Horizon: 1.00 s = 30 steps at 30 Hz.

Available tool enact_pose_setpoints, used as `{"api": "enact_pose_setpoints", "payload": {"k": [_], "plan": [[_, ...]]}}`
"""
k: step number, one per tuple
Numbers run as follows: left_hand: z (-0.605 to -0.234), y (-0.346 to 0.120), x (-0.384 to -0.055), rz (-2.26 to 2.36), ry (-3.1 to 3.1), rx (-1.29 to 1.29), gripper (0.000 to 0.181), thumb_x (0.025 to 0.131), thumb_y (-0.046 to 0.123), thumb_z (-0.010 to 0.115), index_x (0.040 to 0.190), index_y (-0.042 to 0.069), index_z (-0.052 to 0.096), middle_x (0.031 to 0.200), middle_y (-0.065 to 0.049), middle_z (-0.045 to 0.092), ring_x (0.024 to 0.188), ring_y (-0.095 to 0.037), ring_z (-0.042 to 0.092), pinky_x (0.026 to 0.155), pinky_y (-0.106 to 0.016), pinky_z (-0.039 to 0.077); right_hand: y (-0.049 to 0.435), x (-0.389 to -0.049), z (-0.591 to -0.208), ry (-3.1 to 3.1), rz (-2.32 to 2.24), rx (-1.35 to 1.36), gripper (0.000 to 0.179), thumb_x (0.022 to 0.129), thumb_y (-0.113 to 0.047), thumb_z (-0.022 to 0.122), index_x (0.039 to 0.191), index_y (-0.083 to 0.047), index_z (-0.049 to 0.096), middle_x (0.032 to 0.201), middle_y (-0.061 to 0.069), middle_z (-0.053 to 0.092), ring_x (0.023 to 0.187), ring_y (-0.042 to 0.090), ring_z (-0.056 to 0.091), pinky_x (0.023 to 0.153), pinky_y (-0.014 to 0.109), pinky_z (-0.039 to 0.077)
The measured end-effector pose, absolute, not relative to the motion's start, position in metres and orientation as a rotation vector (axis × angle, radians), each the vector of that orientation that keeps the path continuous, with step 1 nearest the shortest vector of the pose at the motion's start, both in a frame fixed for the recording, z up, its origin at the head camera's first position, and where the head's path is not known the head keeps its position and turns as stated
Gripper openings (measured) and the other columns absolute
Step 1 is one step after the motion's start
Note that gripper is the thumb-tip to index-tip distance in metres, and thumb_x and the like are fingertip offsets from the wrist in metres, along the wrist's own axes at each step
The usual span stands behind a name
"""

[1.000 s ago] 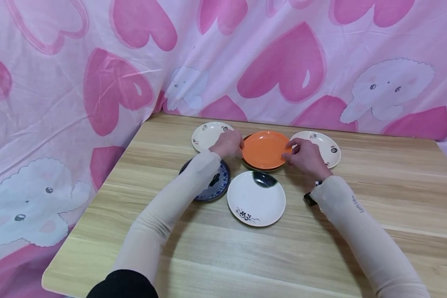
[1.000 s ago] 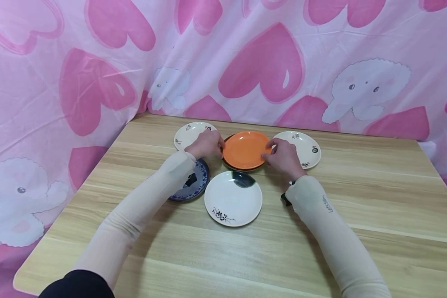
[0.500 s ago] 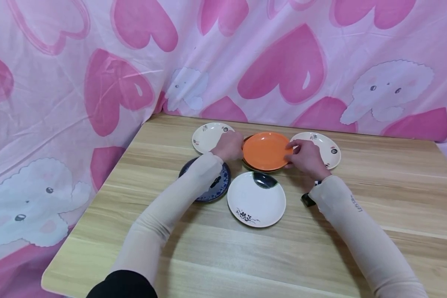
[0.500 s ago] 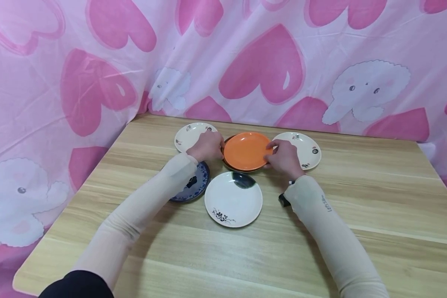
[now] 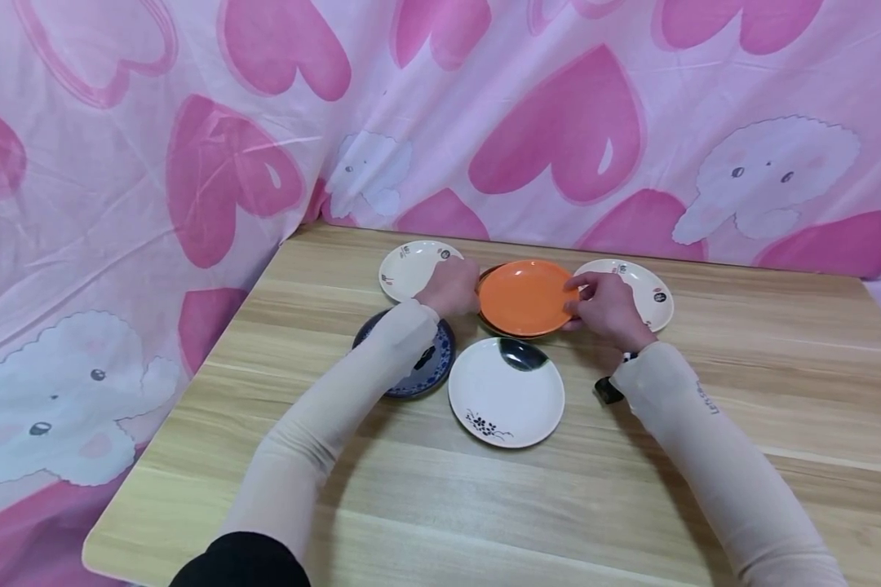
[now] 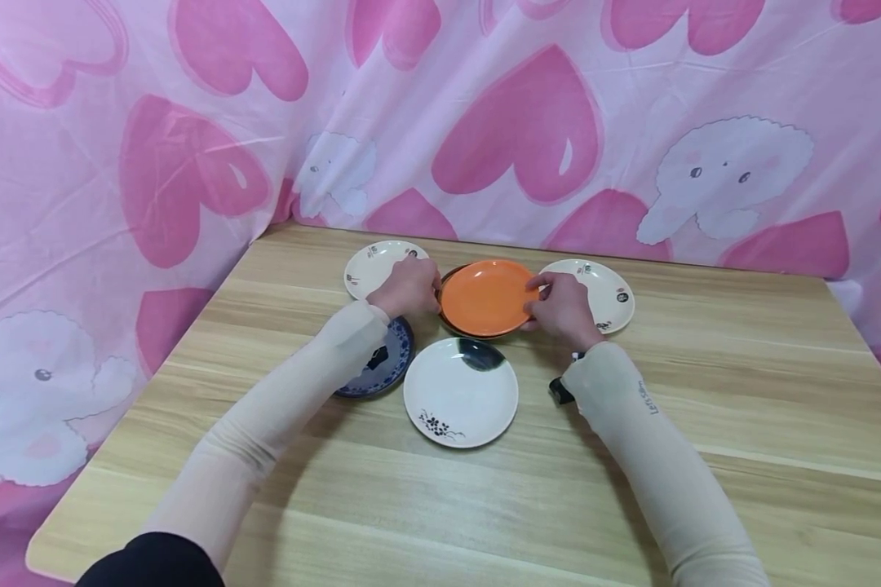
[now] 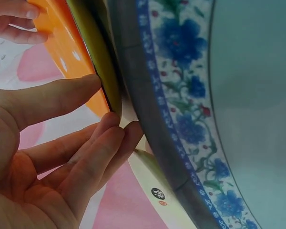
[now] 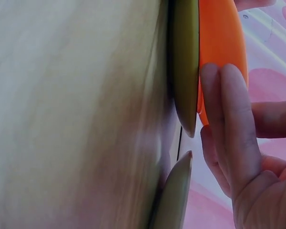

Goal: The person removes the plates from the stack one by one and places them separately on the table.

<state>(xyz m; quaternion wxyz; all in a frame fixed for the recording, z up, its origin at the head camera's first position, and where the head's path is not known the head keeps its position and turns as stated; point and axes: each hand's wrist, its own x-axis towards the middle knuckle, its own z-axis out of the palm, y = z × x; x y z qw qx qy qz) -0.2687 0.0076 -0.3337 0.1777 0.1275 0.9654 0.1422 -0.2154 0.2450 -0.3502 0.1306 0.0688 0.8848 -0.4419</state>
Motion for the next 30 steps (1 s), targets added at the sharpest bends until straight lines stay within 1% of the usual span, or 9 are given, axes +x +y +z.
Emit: {"api": "enact_pose_setpoints", "payload": {"k": [8,15,19,26,30], "plan": [[-0.335,0.007,-0.269,0.391,2.764,0.382,0.024,0.087,0.019,0.076,0.106,0.009,0.066,0.092,-0.005,0.065,0.087,-0.022,0.057,0.072,-0.028,0.049,0.249,-0.213,-0.345,2.55,-1.325,0.198,0.045,0.093,-0.004,0.065,0.137,-0.002,0.055,0.107,0.017,0.047,0.069,0.014,0.071,0.071,0.033,0.063],[-0.337,0.005,-0.268,0.393,2.776,0.39,0.026,0.087,0.017,0.074,0.11,0.009,0.064,0.096,-0.005,0.064,0.09,-0.022,0.057,0.077,-0.03,0.049,0.249,-0.21,-0.338,2.575,-1.272,0.194,0.045,0.094,-0.006,0.066,0.137,-0.006,0.056,0.111,0.017,0.049,0.076,0.02,0.07,0.072,0.032,0.062],[-0.337,0.005,-0.269,0.391,2.78,0.407,0.025,0.087,0.016,0.074,0.109,0.009,0.065,0.095,-0.005,0.064,0.089,-0.022,0.056,0.075,-0.029,0.048,0.251,-0.208,-0.334,2.593,-1.249,0.169,0.045,0.094,-0.006,0.066,0.138,-0.006,0.056,0.113,0.018,0.05,0.077,0.022,0.07,0.072,0.031,0.062],[-0.338,0.005,-0.269,0.386,2.779,0.427,0.018,0.086,0.016,0.072,0.1,0.008,0.064,0.09,-0.005,0.061,0.085,-0.021,0.054,0.068,-0.028,0.046,0.256,-0.204,-0.332,2.556,-1.266,0.18,0.047,0.095,-0.006,0.065,0.14,-0.007,0.054,0.115,0.018,0.048,0.077,0.022,0.069,0.073,0.03,0.062],[-0.338,0.004,-0.268,0.379,2.782,0.414,0.018,0.085,0.014,0.073,0.099,0.008,0.062,0.092,-0.006,0.062,0.085,-0.022,0.054,0.07,-0.03,0.048,0.26,-0.202,-0.331,2.559,-1.266,0.173,0.047,0.095,-0.006,0.065,0.14,-0.007,0.055,0.118,0.018,0.049,0.078,0.024,0.069,0.074,0.031,0.062]]}}
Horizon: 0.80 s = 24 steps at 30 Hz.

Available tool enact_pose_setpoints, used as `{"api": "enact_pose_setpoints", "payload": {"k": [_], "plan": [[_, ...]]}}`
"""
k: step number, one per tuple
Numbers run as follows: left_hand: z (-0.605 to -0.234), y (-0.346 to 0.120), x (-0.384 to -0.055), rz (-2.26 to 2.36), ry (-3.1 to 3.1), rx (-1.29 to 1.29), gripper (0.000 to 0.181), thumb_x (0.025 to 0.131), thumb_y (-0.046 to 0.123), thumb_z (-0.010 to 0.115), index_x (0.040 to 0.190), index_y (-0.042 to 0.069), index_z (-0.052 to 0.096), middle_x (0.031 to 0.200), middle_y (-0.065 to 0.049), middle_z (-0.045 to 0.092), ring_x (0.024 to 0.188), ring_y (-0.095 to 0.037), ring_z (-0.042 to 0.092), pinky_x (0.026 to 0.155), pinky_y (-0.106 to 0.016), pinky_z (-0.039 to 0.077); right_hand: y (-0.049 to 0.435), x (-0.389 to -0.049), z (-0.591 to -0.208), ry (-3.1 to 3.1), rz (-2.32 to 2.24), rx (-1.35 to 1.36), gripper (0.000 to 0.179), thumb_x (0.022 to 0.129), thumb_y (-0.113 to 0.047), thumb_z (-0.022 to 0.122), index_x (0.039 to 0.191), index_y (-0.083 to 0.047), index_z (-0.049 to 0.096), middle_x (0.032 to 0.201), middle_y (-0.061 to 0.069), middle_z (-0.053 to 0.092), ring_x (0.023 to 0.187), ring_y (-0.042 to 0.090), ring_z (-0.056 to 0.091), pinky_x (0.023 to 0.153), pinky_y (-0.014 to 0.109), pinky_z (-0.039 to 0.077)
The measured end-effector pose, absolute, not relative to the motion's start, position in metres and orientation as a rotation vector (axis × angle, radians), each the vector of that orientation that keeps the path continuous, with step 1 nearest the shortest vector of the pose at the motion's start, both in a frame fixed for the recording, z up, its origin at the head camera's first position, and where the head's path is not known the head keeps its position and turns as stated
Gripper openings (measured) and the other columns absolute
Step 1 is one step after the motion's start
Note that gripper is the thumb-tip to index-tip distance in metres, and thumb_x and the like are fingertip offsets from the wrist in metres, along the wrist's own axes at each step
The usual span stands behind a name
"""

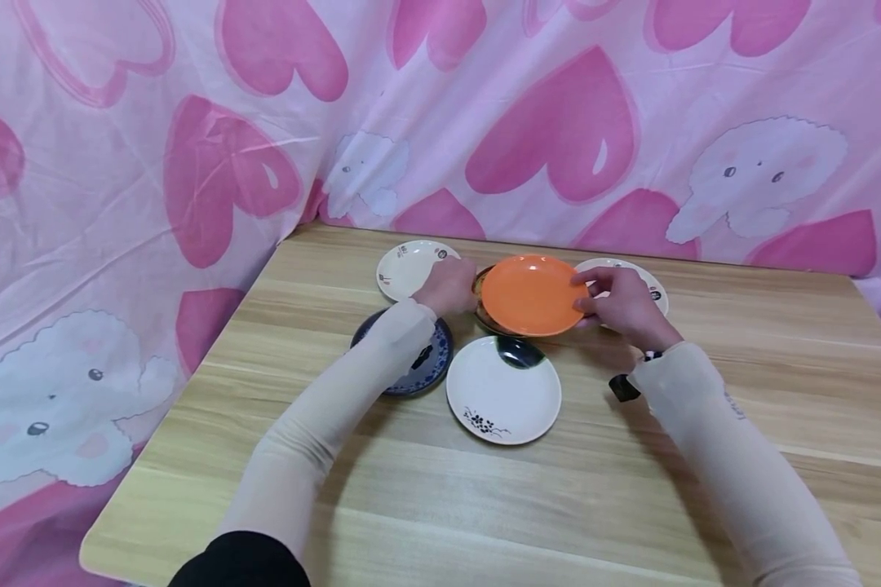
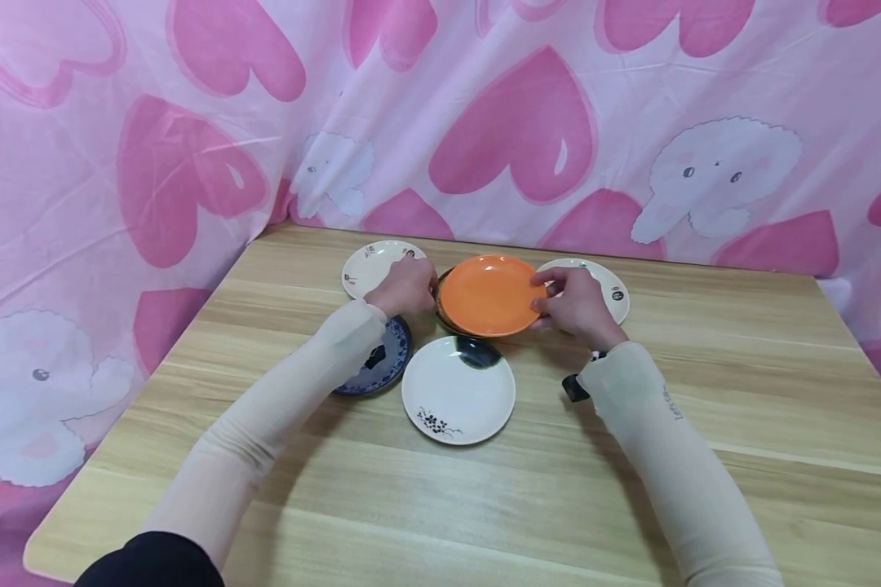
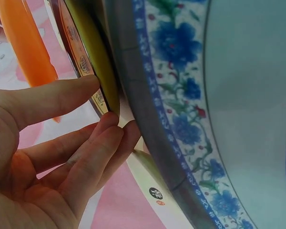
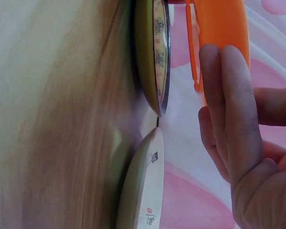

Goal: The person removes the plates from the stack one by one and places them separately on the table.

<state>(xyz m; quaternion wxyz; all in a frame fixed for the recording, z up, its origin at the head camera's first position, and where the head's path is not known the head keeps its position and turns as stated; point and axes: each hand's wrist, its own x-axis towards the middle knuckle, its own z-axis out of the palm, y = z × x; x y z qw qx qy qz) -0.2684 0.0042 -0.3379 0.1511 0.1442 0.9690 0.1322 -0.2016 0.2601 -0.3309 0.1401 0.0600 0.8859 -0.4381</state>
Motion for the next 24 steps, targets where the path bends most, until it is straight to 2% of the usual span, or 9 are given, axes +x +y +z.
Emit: {"api": "enact_pose_setpoints", "payload": {"k": [7,17,24], "plan": [[-0.338,0.003,-0.269,0.367,2.797,0.434,0.019,0.082,0.012,0.073,0.097,0.007,0.064,0.096,-0.007,0.065,0.088,-0.022,0.055,0.075,-0.033,0.052,0.267,-0.197,-0.33,2.532,-1.308,0.145,0.047,0.094,-0.003,0.065,0.14,-0.005,0.054,0.117,0.018,0.048,0.074,0.016,0.068,0.076,0.034,0.063],[-0.339,0.003,-0.268,0.391,2.805,0.447,0.017,0.081,0.01,0.074,0.094,0.007,0.063,0.093,-0.007,0.065,0.088,-0.022,0.058,0.077,-0.033,0.055,0.284,-0.19,-0.334,2.496,-1.311,0.167,0.05,0.094,-0.002,0.065,0.143,-0.007,0.052,0.123,0.019,0.048,0.082,0.018,0.067,0.08,0.037,0.063],[-0.339,0.003,-0.267,0.399,2.809,0.44,0.017,0.081,0.011,0.075,0.093,0.008,0.063,0.092,-0.005,0.065,0.088,-0.022,0.06,0.078,-0.033,0.055,0.3,-0.184,-0.331,2.494,-1.294,0.127,0.05,0.095,-0.006,0.065,0.142,-0.006,0.052,0.121,0.017,0.048,0.079,0.015,0.067,0.079,0.036,0.063]]}}
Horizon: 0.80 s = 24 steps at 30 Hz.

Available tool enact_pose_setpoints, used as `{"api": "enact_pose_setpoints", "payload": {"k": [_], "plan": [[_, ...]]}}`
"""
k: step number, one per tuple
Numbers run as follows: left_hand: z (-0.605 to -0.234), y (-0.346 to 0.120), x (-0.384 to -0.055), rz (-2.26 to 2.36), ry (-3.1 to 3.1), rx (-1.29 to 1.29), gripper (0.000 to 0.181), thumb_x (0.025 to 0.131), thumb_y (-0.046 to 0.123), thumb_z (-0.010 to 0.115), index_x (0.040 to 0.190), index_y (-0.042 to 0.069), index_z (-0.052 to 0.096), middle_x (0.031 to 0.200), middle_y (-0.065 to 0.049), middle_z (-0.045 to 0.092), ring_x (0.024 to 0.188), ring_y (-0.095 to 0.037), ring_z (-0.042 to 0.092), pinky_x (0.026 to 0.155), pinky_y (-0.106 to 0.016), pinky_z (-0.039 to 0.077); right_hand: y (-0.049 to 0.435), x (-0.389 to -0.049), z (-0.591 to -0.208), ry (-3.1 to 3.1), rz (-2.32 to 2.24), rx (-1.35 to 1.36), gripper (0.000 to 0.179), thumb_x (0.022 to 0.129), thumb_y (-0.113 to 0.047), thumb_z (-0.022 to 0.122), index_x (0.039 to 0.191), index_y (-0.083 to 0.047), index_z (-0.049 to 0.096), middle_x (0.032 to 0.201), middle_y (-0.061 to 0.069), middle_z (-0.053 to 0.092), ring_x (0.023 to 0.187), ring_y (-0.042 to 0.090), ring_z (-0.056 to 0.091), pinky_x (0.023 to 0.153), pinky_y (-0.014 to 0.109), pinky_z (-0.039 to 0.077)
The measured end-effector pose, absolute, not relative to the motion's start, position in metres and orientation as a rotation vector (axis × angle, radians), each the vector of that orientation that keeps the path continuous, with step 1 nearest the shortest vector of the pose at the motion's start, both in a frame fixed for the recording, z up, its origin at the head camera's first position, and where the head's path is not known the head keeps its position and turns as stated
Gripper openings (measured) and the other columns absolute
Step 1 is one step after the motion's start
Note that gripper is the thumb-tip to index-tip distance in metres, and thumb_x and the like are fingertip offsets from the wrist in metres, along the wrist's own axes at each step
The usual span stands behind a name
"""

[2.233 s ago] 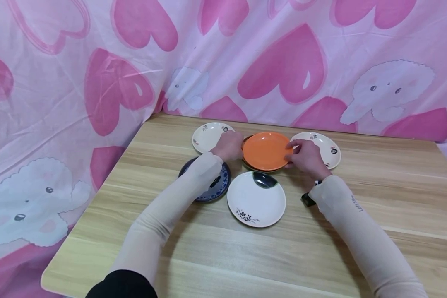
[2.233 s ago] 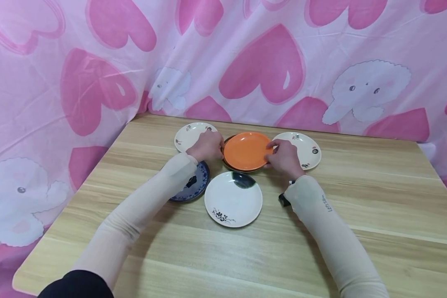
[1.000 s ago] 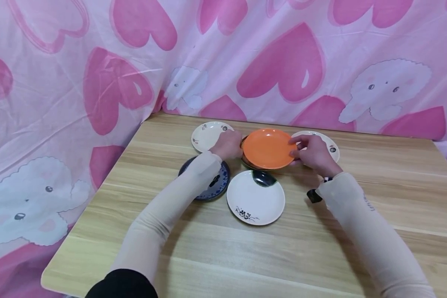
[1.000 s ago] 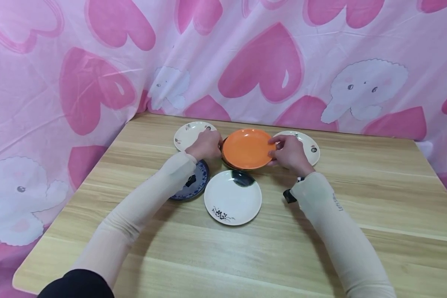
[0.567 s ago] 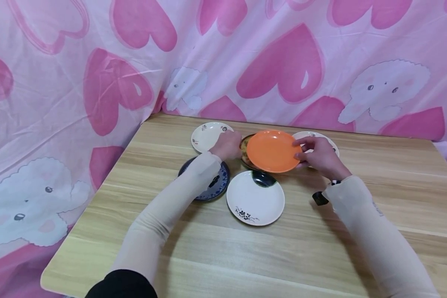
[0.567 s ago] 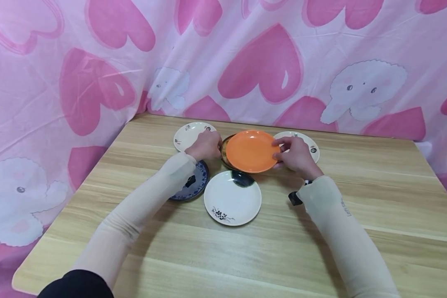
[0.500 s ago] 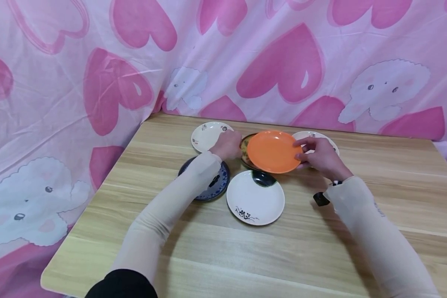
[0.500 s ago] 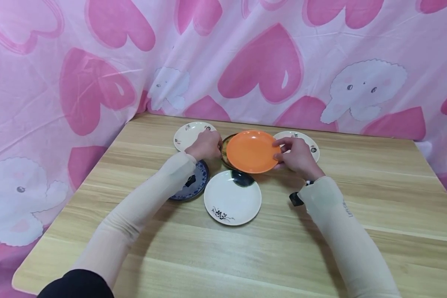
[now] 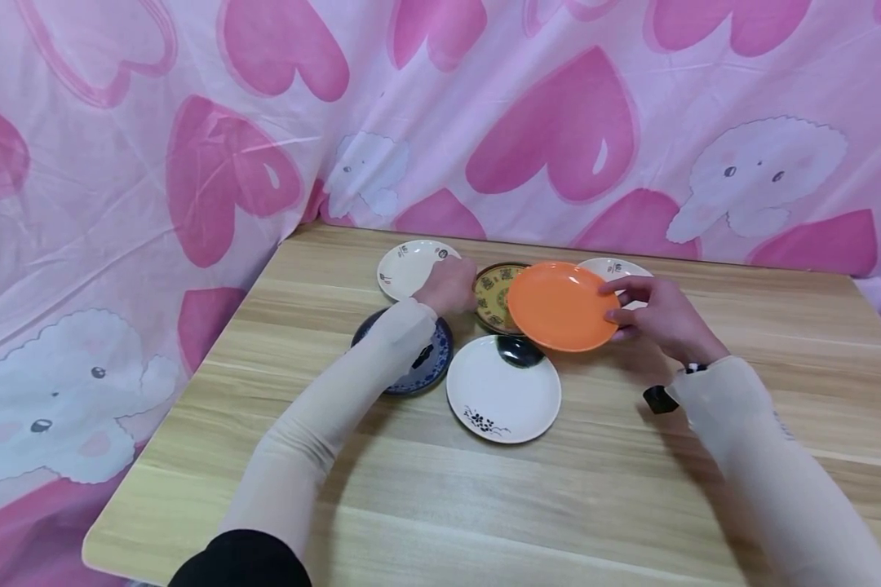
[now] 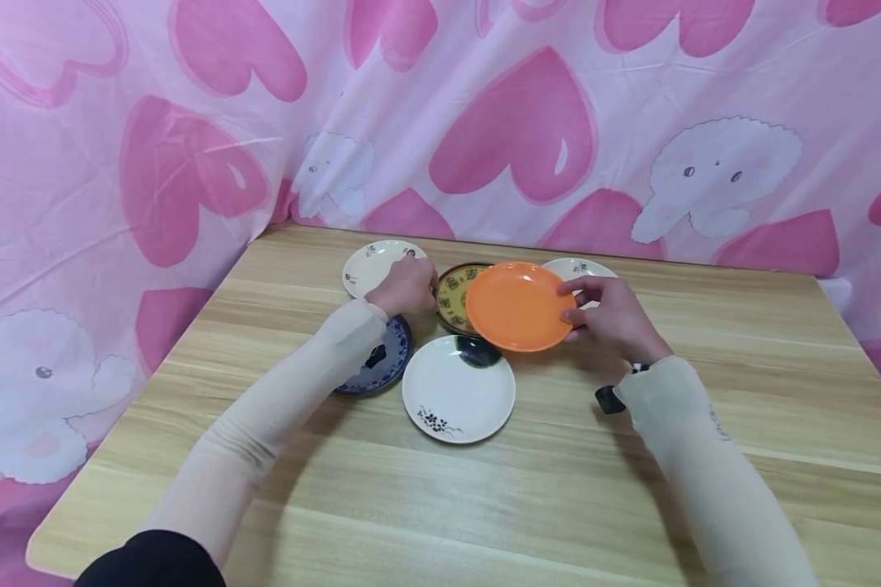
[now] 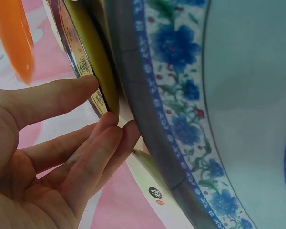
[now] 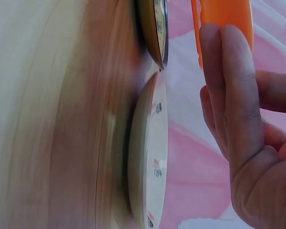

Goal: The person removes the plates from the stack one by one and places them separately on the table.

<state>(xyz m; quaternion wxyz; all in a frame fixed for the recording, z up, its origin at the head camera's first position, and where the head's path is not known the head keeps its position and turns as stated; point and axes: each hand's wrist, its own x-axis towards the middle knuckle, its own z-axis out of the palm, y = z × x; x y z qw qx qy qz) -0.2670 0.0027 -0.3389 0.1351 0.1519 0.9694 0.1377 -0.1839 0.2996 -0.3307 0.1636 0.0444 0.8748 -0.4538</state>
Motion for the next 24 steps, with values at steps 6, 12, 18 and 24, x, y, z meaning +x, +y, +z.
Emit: {"api": "enact_pose_setpoints", "payload": {"k": [6,12,18,24], "plan": [[-0.339,0.003,-0.267,0.393,2.818,0.453,0.016,0.082,0.011,0.074,0.094,0.008,0.063,0.093,-0.006,0.065,0.088,-0.022,0.06,0.081,-0.034,0.056,0.314,-0.177,-0.33,2.487,-1.29,0.094,0.049,0.095,-0.008,0.066,0.141,-0.005,0.052,0.119,0.016,0.05,0.077,0.015,0.068,0.078,0.035,0.063],[-0.338,0.005,-0.267,0.411,2.822,0.481,0.017,0.081,0.01,0.074,0.095,0.008,0.063,0.093,-0.005,0.065,0.088,-0.022,0.06,0.082,-0.034,0.056,0.33,-0.167,-0.328,2.505,-1.29,0.015,0.047,0.094,-0.006,0.066,0.139,-0.002,0.053,0.11,0.014,0.056,0.074,0.017,0.07,0.075,0.037,0.063],[-0.338,0.008,-0.267,0.415,2.821,0.455,0.016,0.081,0.009,0.074,0.093,0.009,0.062,0.09,-0.005,0.064,0.085,-0.021,0.059,0.078,-0.033,0.055,0.341,-0.162,-0.327,2.499,-1.264,0.002,0.047,0.094,-0.007,0.067,0.138,-0.002,0.053,0.111,0.013,0.057,0.077,0.017,0.07,0.074,0.036,0.064],[-0.337,0.01,-0.266,0.393,2.824,0.428,0.019,0.081,0.011,0.076,0.096,0.008,0.064,0.094,-0.007,0.064,0.088,-0.022,0.06,0.081,-0.034,0.056,0.35,-0.16,-0.331,2.465,-1.264,-0.008,0.047,0.092,-0.006,0.068,0.137,-0.002,0.055,0.109,0.012,0.058,0.079,0.018,0.071,0.074,0.036,0.063]]}}
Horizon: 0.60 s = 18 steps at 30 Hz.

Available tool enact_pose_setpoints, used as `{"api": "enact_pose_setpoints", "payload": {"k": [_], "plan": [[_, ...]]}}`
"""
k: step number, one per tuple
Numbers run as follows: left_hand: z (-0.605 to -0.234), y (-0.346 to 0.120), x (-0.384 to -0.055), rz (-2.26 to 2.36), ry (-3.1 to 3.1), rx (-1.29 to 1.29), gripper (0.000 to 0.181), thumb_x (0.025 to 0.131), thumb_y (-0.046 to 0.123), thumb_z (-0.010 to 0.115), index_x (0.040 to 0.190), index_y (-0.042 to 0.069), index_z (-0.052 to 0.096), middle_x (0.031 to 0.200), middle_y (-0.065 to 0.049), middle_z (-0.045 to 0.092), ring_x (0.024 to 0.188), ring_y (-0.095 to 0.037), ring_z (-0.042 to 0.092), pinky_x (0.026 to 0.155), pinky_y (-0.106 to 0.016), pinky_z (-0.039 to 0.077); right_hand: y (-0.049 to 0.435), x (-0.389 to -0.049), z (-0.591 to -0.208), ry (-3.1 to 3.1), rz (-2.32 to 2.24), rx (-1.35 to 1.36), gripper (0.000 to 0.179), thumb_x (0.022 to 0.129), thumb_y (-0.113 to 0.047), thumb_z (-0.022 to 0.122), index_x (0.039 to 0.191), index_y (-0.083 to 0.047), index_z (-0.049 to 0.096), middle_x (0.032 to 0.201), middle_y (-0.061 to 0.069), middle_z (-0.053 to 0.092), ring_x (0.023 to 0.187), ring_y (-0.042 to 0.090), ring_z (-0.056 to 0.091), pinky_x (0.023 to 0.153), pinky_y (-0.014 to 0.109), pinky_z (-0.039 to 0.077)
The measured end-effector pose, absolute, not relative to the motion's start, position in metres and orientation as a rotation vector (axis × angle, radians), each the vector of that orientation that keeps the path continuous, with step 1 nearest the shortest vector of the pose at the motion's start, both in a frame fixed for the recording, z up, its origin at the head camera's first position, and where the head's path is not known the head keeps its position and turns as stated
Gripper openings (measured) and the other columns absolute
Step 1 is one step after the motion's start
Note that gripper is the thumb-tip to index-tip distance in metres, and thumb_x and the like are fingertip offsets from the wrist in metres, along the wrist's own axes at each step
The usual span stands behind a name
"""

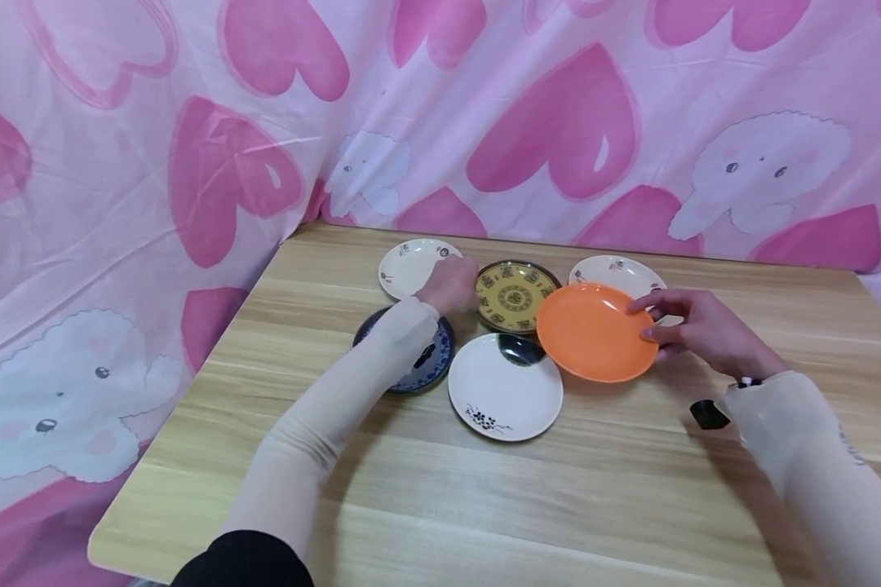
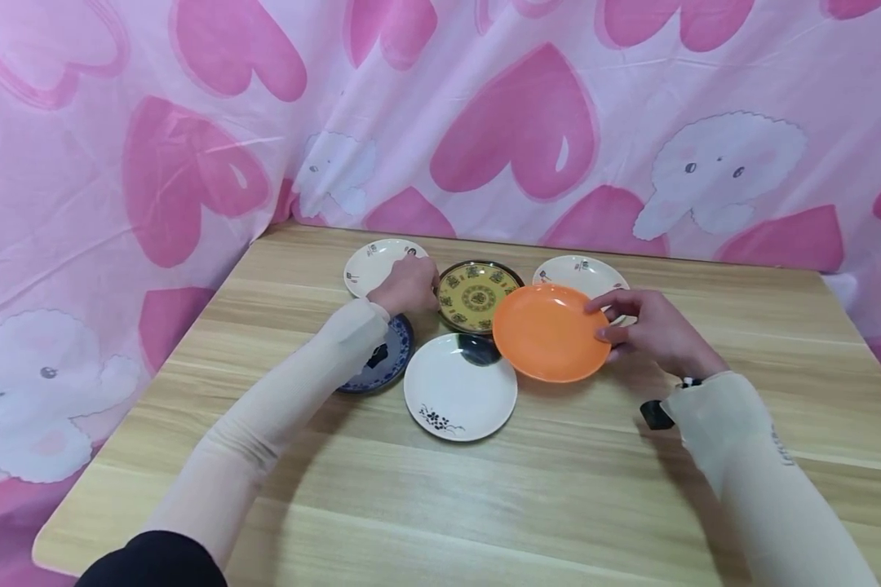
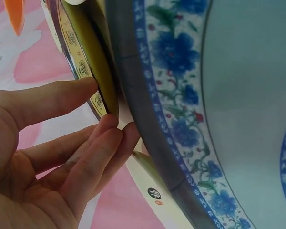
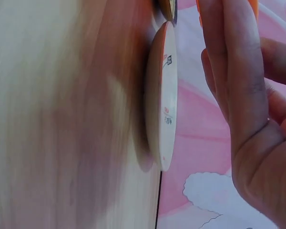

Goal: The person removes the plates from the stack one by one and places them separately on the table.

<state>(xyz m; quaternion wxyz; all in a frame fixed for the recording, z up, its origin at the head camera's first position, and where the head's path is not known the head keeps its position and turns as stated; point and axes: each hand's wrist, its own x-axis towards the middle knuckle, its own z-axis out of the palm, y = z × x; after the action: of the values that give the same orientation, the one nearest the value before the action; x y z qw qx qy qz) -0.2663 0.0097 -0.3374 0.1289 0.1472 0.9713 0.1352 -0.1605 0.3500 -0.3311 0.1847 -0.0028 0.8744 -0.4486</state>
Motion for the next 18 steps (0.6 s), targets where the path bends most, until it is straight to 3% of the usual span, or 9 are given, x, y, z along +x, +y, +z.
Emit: {"api": "enact_pose_setpoints", "payload": {"k": [18], "plan": [[-0.338,0.009,-0.266,0.393,2.817,0.425,0.022,0.081,0.01,0.076,0.1,0.007,0.064,0.095,-0.007,0.064,0.09,-0.023,0.061,0.081,-0.033,0.056,0.373,-0.149,-0.342,2.474,-1.211,-0.12,0.031,0.089,-0.009,0.072,0.118,-0.001,0.064,0.104,0.003,0.063,0.08,0.019,0.067,0.069,0.035,0.063]]}}
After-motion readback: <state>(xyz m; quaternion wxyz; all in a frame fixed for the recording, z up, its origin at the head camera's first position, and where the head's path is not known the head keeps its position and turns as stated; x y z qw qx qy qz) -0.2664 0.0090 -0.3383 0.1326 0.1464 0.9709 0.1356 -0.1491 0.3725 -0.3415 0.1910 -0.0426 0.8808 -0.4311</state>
